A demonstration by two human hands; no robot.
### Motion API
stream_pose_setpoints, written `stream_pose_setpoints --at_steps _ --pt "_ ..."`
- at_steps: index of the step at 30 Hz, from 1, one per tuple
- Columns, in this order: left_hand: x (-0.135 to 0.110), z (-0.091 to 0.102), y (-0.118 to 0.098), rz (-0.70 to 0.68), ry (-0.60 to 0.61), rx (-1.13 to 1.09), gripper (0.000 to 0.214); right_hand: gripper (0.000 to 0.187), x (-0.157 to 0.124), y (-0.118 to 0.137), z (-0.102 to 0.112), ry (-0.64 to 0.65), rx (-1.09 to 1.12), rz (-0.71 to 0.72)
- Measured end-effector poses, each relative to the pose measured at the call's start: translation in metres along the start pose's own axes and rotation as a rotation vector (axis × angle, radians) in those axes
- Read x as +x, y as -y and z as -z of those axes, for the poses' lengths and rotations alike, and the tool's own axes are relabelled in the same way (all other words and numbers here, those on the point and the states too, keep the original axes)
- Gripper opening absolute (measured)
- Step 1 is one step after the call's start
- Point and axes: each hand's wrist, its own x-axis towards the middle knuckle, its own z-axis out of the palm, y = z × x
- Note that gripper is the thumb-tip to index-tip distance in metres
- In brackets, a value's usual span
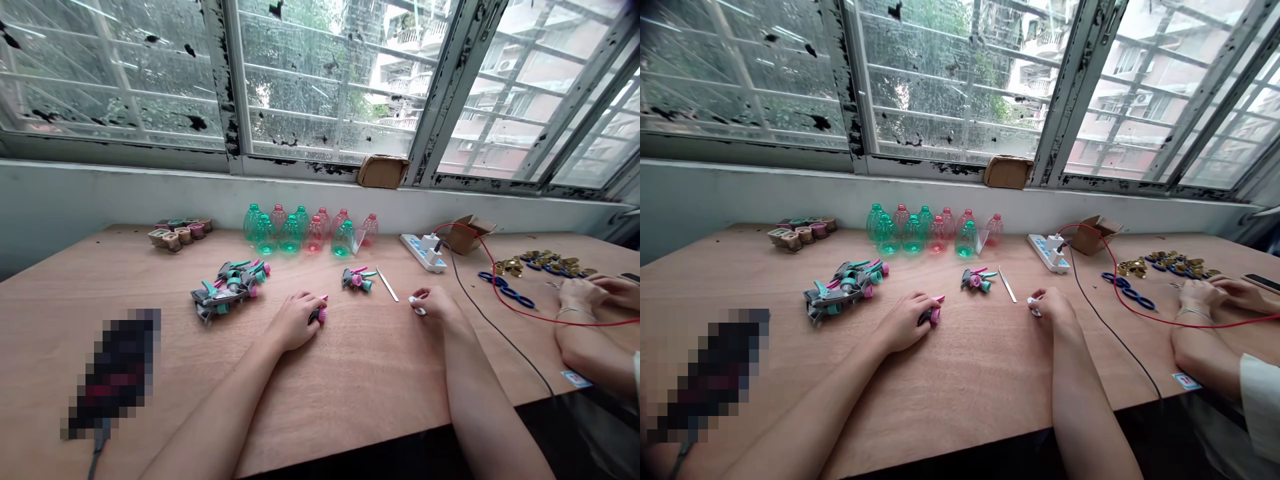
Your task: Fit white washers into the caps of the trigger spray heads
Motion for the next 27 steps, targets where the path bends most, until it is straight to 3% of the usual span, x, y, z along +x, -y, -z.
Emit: stream_pose_setpoints --at_steps 11,15,18,21,23,27 --pt "0.0 0.0 -0.001 0.009 0.003 0.002 0.029 0.04 -0.005 0.002 -0.002 -0.048 0.04 0.031" --pt "0.0 0.0 -0.002 0.028 -0.003 0.003 0.029 0.031 -0.009 0.007 0.004 -0.104 0.049 0.049" --pt "0.001 0.0 -0.002 0.022 -0.013 0.004 0.029 0.025 -0.021 0.025 0.003 -0.15 0.18 0.172" --pt "0.002 0.0 -0.001 0.028 -0.055 -0.002 0.034 0.029 -0.045 0.058 -0.009 -0.023 0.442 0.403" --pt "0.003 0.0 0.0 0.057 -0.08 -0.043 0.037 0.031 -0.065 0.085 -0.022 0.132 0.583 0.549" --pt "0.004 0.0 0.004 0.133 -0.074 -0.155 0.029 0.03 -0.099 0.132 -0.05 0.435 0.674 0.688"
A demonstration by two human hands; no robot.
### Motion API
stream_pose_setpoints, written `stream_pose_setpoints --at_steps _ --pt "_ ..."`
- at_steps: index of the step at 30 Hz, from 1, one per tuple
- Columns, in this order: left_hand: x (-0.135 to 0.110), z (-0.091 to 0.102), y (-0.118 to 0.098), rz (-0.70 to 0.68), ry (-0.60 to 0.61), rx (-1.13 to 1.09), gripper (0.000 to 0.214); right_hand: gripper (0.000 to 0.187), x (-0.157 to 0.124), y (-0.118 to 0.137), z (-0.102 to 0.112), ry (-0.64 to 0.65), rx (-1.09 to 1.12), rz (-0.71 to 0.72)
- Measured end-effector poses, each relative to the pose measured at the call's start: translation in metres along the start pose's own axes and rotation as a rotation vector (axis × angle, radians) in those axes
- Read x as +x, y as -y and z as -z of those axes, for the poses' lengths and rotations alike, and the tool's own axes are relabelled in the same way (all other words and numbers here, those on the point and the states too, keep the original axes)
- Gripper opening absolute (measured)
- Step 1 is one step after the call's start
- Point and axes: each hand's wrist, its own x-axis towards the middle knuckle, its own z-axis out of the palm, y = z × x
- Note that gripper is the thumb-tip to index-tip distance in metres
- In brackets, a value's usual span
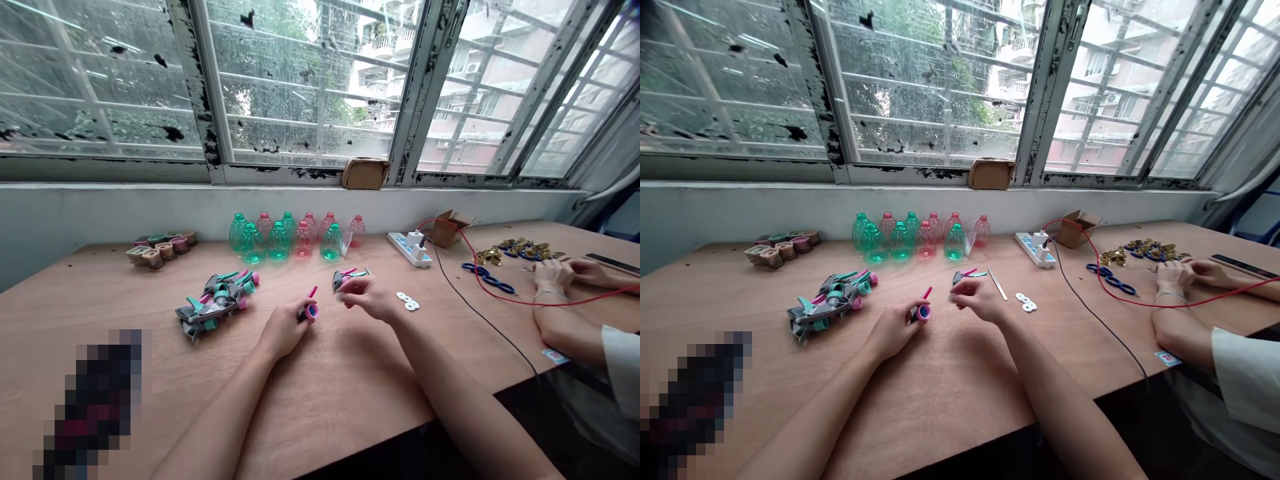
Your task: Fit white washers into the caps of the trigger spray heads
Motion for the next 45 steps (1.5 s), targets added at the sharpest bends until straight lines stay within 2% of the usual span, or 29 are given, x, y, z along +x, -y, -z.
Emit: stream_pose_setpoints --at_steps 4,10,14,17,21,26,37,45 --pt "0.0 0.0 0.001 0.075 0.022 -0.028 0.022 0.03 0.008 0.002 -0.033 0.077 0.053 -0.003" --pt "-0.001 -0.003 -0.001 0.098 0.005 -0.054 0.022 0.028 0.004 -0.021 -0.051 0.004 0.209 0.002" --pt "-0.002 -0.004 -0.004 0.073 0.007 -0.012 0.023 0.026 -0.002 -0.024 -0.055 0.03 0.177 0.018" --pt "-0.002 -0.005 -0.003 0.056 0.012 0.007 0.024 0.024 -0.005 -0.022 -0.059 -0.008 0.043 0.056" --pt "-0.002 -0.007 0.001 0.056 0.021 0.024 0.027 0.018 -0.006 -0.021 -0.06 -0.077 -0.165 0.187" --pt "-0.001 -0.007 0.002 0.037 0.014 0.046 0.025 0.012 -0.009 -0.021 -0.058 -0.099 -0.367 0.313" --pt "0.0 -0.007 0.001 0.019 0.034 0.108 0.026 0.011 -0.01 -0.019 -0.057 -0.077 -0.534 0.381" --pt "-0.001 -0.006 0.0 0.023 0.031 0.095 0.029 0.009 -0.01 -0.019 -0.059 -0.099 -0.508 0.341"
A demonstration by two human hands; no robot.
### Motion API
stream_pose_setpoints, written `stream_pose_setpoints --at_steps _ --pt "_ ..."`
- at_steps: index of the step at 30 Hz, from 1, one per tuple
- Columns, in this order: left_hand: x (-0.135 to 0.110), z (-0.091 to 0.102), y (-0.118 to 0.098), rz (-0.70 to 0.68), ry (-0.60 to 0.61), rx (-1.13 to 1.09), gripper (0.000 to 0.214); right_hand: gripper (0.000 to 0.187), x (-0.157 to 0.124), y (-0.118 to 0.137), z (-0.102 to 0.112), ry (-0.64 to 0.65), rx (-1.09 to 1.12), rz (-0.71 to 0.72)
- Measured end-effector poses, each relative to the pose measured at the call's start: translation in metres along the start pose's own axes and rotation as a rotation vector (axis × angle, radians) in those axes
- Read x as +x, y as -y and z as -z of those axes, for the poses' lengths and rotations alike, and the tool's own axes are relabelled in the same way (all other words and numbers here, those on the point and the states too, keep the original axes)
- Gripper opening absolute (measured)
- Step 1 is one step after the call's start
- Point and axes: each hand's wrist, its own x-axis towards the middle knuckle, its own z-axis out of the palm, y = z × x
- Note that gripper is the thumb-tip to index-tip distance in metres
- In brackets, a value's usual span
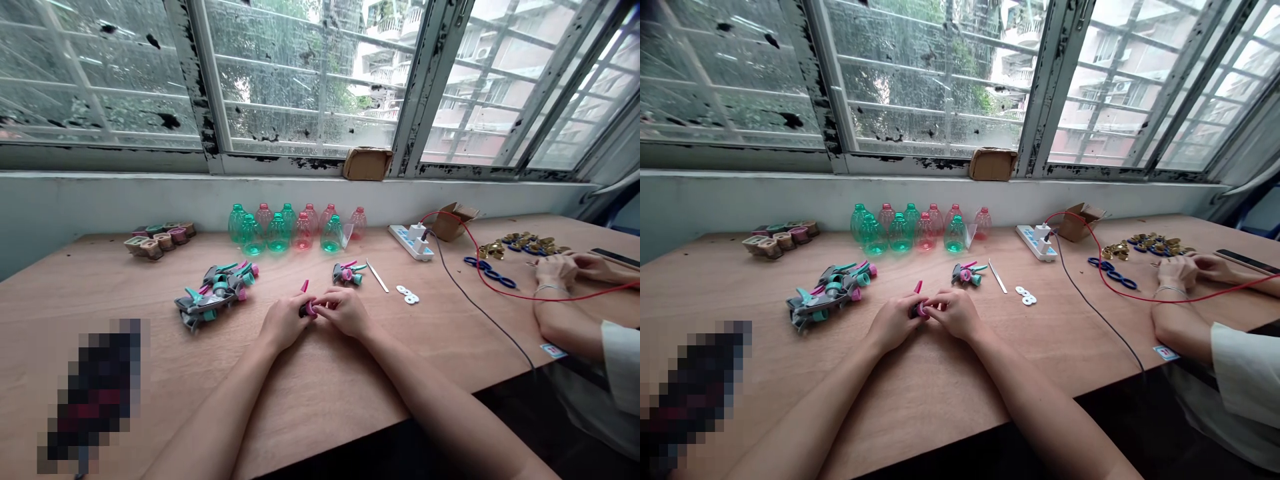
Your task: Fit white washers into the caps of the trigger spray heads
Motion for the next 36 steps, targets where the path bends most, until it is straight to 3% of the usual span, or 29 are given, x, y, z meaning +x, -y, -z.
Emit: stream_pose_setpoints --at_steps 15,25,36 --pt "-0.0002 0.002 -0.0045 -0.01 0.005 0.019 0.024 0.014 -0.0011 -0.0027 0.0021 0.027 -0.063 0.139" --pt "-0.0008 0.0036 -0.0076 0.019 0.008 -0.007 0.029 0.012 0.0009 0.002 0.0021 0.025 -0.136 0.023" --pt "-0.0006 0.0001 -0.0049 0.02 -0.006 0.005 0.032 0.013 -0.0004 0.0013 -0.0005 0.012 0.035 -0.036"
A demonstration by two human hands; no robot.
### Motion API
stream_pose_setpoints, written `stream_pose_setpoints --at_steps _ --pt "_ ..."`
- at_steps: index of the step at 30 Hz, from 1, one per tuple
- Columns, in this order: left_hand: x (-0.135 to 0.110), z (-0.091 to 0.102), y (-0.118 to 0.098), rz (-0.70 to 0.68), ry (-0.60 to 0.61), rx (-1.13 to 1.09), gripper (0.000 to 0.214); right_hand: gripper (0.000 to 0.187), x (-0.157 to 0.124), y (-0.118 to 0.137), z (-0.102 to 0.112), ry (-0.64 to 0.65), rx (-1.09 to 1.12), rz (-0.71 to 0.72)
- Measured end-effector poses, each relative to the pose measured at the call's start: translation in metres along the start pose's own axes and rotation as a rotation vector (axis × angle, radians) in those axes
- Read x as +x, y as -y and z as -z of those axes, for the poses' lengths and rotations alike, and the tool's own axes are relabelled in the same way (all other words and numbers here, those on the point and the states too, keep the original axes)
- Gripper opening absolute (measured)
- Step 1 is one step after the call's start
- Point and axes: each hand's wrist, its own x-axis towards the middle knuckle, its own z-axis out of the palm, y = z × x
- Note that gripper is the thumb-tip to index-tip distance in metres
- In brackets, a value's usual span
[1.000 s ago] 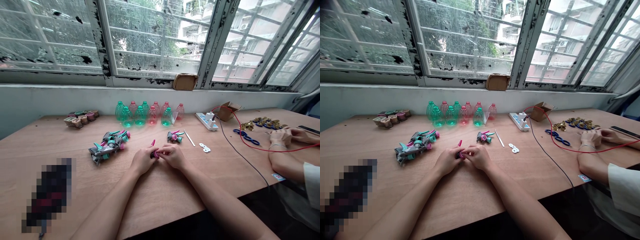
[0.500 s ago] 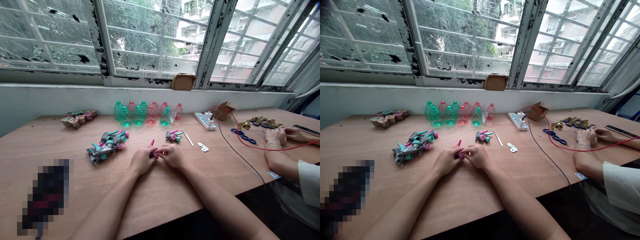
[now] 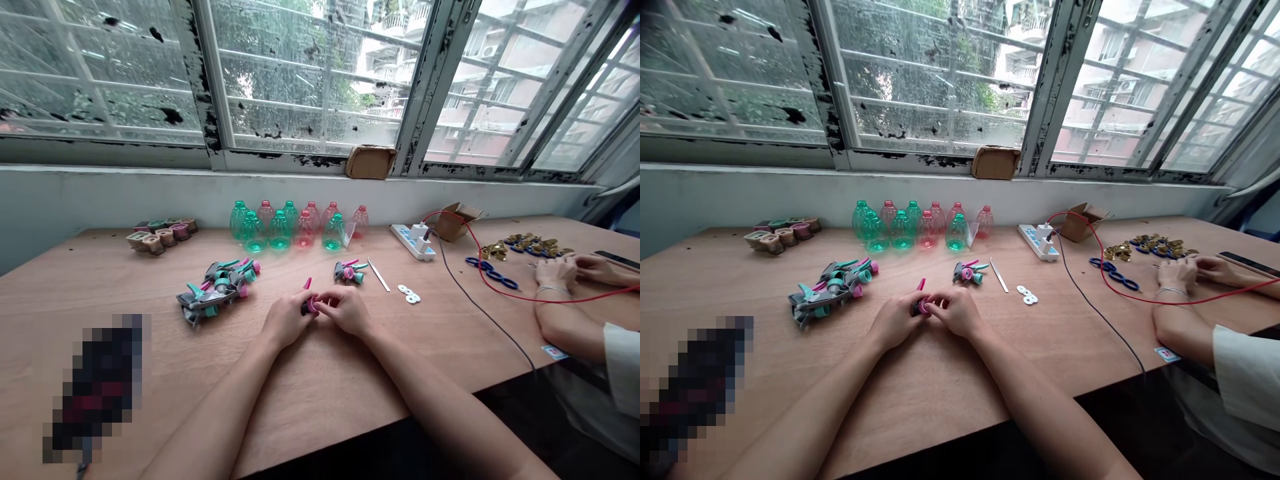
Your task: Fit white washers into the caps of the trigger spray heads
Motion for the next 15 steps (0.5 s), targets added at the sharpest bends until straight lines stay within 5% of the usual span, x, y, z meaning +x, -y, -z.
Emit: stream_pose_setpoints --at_steps 8,15 --pt "0.0 0.0 0.002 0.05 -0.012 -0.079 0.054 0.044 -0.003 -0.004 0.004 0.143 0.052 0.041" --pt "-0.003 0.002 0.001 -0.005 -0.105 -0.066 0.063 0.031 0.006 -0.004 -0.001 0.119 -0.149 0.075"
